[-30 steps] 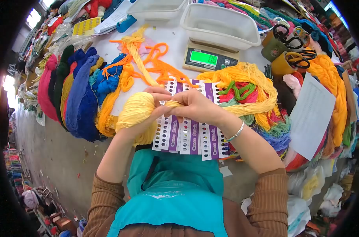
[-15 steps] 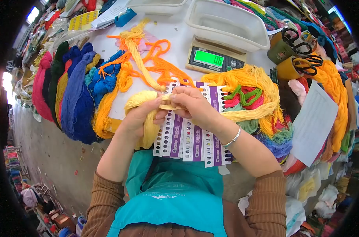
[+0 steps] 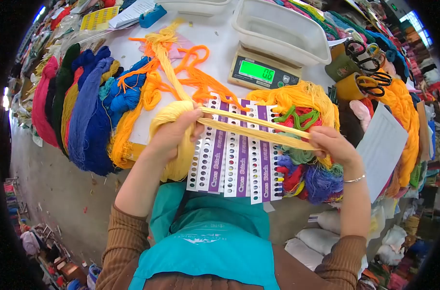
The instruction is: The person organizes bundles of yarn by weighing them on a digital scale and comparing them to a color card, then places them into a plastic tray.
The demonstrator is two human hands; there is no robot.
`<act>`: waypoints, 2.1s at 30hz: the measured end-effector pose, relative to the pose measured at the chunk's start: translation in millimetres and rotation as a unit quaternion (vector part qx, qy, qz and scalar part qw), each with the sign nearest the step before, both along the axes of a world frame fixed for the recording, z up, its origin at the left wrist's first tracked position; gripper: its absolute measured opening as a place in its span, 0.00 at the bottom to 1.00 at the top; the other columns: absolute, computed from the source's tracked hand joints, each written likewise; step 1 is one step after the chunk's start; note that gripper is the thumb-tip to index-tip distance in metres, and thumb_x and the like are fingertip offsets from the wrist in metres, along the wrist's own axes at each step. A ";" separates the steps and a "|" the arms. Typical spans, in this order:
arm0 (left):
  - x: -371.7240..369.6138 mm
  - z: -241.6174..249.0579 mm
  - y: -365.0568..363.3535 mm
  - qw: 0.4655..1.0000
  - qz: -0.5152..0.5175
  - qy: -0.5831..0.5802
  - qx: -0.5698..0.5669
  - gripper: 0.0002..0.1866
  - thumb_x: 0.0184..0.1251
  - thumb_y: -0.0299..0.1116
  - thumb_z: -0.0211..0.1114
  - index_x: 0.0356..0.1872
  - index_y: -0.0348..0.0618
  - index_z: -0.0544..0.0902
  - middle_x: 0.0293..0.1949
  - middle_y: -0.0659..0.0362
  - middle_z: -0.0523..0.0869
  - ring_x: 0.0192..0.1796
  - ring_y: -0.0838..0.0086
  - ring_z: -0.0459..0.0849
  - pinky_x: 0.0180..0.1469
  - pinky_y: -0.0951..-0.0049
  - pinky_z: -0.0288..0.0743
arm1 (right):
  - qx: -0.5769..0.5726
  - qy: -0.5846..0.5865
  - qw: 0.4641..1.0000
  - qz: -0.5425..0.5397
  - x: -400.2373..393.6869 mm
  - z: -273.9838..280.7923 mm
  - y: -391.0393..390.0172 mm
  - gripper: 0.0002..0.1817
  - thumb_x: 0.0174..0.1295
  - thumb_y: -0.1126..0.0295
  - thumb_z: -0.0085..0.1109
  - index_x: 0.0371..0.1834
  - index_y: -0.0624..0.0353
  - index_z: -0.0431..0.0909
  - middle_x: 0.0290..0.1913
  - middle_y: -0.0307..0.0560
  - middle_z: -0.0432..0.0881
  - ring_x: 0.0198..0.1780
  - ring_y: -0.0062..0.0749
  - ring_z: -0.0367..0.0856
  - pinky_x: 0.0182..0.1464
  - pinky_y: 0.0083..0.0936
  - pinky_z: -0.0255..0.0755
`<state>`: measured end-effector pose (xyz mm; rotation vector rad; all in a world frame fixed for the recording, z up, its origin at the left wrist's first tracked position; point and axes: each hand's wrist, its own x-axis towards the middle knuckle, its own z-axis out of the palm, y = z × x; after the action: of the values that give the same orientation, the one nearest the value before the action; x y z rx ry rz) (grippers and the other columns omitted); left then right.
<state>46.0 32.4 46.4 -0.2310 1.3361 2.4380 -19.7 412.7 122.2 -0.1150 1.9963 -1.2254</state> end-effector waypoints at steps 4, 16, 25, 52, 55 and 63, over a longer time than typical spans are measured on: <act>-1.9 0.2 8.0 0.986 -0.056 0.028 -0.152 0.09 0.74 0.39 0.61 0.44 0.45 0.80 0.31 0.67 0.77 0.33 0.86 0.73 0.37 0.82 0.69 | 0.186 0.230 0.955 0.003 2.5 9.4 17.1 0.10 0.68 0.64 0.61 0.37 0.61 0.76 0.30 0.39 0.77 0.32 0.28 0.78 0.35 0.24 0.72; -2.7 -12.6 5.0 0.941 0.000 0.107 -0.320 0.10 0.70 0.36 0.60 0.45 0.44 0.81 0.38 0.62 0.82 0.42 0.79 0.80 0.43 0.72 0.76 | -0.058 0.452 0.878 0.146 10.2 -65.5 -212.5 0.40 0.54 0.78 0.66 0.73 0.56 0.63 0.57 0.59 0.80 0.55 0.53 0.81 0.54 0.37 0.78; -18.8 -23.6 -2.1 0.988 0.013 -0.065 -0.142 0.08 0.71 0.33 0.59 0.45 0.44 0.81 0.34 0.67 0.80 0.33 0.84 0.75 0.35 0.80 0.70 | -0.135 0.478 0.864 0.084 1.5 -87.0 -201.8 0.11 0.61 0.77 0.66 0.47 0.61 0.85 0.36 0.53 0.86 0.35 0.39 0.86 0.36 0.28 0.78; -47.9 -10.5 20.7 0.980 0.023 -0.135 -0.146 0.14 0.75 0.44 0.58 0.31 0.48 0.80 0.21 0.69 0.76 0.22 0.85 0.72 0.23 0.82 0.61 | -0.080 0.345 0.934 -0.038 -24.9 -108.6 -197.4 0.08 0.65 0.70 0.64 0.42 0.64 0.83 0.32 0.43 0.86 0.34 0.19 0.81 0.38 0.21 0.75; -45.3 -22.3 24.0 0.984 0.042 -0.119 -0.127 0.15 0.75 0.45 0.58 0.32 0.48 0.81 0.24 0.69 0.77 0.23 0.85 0.72 0.25 0.82 0.62 | -0.098 0.359 0.927 -0.040 -21.5 -108.0 -196.7 0.08 0.65 0.70 0.63 0.41 0.64 0.83 0.32 0.44 0.85 0.34 0.20 0.81 0.39 0.22 0.75; -33.0 -33.1 21.8 0.787 0.097 0.230 -0.565 0.14 0.74 0.41 0.55 0.39 0.41 0.81 0.37 0.49 0.85 0.43 0.57 0.83 0.46 0.58 0.75 | -0.097 0.432 0.896 -0.020 -14.3 -115.1 -201.5 0.05 0.66 0.74 0.61 0.40 0.63 0.77 0.29 0.47 0.83 0.31 0.27 0.80 0.36 0.24 0.74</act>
<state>13.0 54.2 13.3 -0.0357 2.9871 1.4997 -33.9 211.2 7.1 -0.8526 2.6007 -1.5642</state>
